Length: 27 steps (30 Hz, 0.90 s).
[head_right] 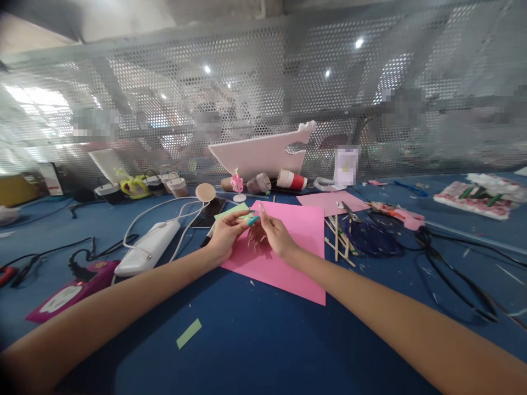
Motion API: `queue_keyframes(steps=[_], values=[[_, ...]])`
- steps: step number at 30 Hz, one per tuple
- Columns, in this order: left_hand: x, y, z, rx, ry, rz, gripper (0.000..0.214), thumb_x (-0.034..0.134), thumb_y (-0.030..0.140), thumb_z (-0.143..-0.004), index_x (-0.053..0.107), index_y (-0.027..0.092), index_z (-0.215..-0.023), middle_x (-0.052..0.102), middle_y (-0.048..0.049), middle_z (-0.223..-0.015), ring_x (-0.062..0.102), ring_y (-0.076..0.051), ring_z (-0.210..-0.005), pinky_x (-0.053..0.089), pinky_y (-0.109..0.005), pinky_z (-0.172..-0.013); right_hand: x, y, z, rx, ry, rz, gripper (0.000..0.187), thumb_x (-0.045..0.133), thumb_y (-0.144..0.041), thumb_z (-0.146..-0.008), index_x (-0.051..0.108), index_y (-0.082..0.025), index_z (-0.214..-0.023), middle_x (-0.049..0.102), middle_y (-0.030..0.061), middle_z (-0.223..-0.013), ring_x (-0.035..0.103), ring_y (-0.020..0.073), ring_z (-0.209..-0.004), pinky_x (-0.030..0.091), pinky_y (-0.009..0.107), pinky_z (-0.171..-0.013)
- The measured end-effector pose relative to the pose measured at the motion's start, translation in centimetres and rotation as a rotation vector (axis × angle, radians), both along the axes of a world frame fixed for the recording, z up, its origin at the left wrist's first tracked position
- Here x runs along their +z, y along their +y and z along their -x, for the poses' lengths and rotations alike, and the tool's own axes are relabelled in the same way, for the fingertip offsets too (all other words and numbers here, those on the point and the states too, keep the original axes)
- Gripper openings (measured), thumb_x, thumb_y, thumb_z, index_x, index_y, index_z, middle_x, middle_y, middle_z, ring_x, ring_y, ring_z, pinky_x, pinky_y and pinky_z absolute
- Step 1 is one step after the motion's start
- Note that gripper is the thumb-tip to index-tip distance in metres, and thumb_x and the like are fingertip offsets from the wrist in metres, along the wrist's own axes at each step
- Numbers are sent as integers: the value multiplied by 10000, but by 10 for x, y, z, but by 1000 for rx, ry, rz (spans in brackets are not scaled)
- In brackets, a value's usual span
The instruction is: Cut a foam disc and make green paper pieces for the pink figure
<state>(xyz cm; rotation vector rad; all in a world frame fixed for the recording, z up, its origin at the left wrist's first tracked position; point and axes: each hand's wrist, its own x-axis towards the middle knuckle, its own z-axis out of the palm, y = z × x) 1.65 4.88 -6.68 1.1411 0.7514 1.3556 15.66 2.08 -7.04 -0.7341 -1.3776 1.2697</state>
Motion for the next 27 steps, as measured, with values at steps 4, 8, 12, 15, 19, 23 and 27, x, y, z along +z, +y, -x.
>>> queue_keyframes(steps=[4, 8, 12, 15, 19, 23, 27], values=[[0, -1, -1, -17, 39, -21, 344, 858, 262, -497, 731, 174, -804, 702, -10, -644, 630, -123, -609, 506, -302, -738, 0, 2, -2, 42, 6, 52, 560, 476, -703, -789, 586, -166, -672, 609, 35, -551, 569, 136, -450, 438, 252, -424], [0, -3, -2, -31, 50, -43, 310, 841, 300, -531, 731, 174, -791, 721, -25, -714, 646, -133, -663, 512, -297, -739, 1, 3, -4, 88, 28, 112, 608, 444, -730, -782, 573, -159, -619, 602, 39, -531, 569, 131, -440, 433, 242, -417], [0, -3, -2, -25, 31, -55, 292, 834, 312, -542, 733, 176, -780, 725, -28, -745, 644, -130, -673, 517, -290, -735, 0, 3, -3, 52, 19, 60, 522, 546, -670, -766, 568, -164, -639, 593, 7, -520, 552, 114, -418, 402, 222, -394], [-1, -4, -2, -25, 47, -83, 265, 825, 322, -560, 737, 167, -755, 722, -30, -745, 635, -130, -666, 519, -292, -730, -1, 3, -2, -17, -1, 25, 475, 597, -631, -752, 571, -165, -661, 578, -14, -499, 534, 105, -400, 387, 218, -388], [-1, -5, -2, -49, 27, -91, 243, 813, 341, -585, 744, 157, -728, 712, -36, -707, 623, -128, -643, 520, -286, -701, -3, 2, 1, 37, 38, 41, 450, 620, -597, -756, 590, -157, -670, 583, -10, -502, 526, 101, -402, 394, 223, -405], [0, -7, -3, -76, 30, -59, 293, 822, 345, -568, 752, 161, -784, 709, -42, -707, 619, -140, -626, 518, -294, -648, -4, 0, 5, 133, 174, 148, 424, 685, -565, -713, 604, -151, -668, 596, -8, -537, 534, 93, -435, 414, 222, -442], [0, -8, -2, -42, 50, -82, 266, 808, 333, -594, 746, 160, -786, 708, -39, -722, 619, -133, -646, 508, -290, -681, -3, 0, 7, 109, 237, 218, 437, 756, -554, -625, 589, -150, -613, 572, -19, -509, 487, 74, -414, 371, 207, -413]])
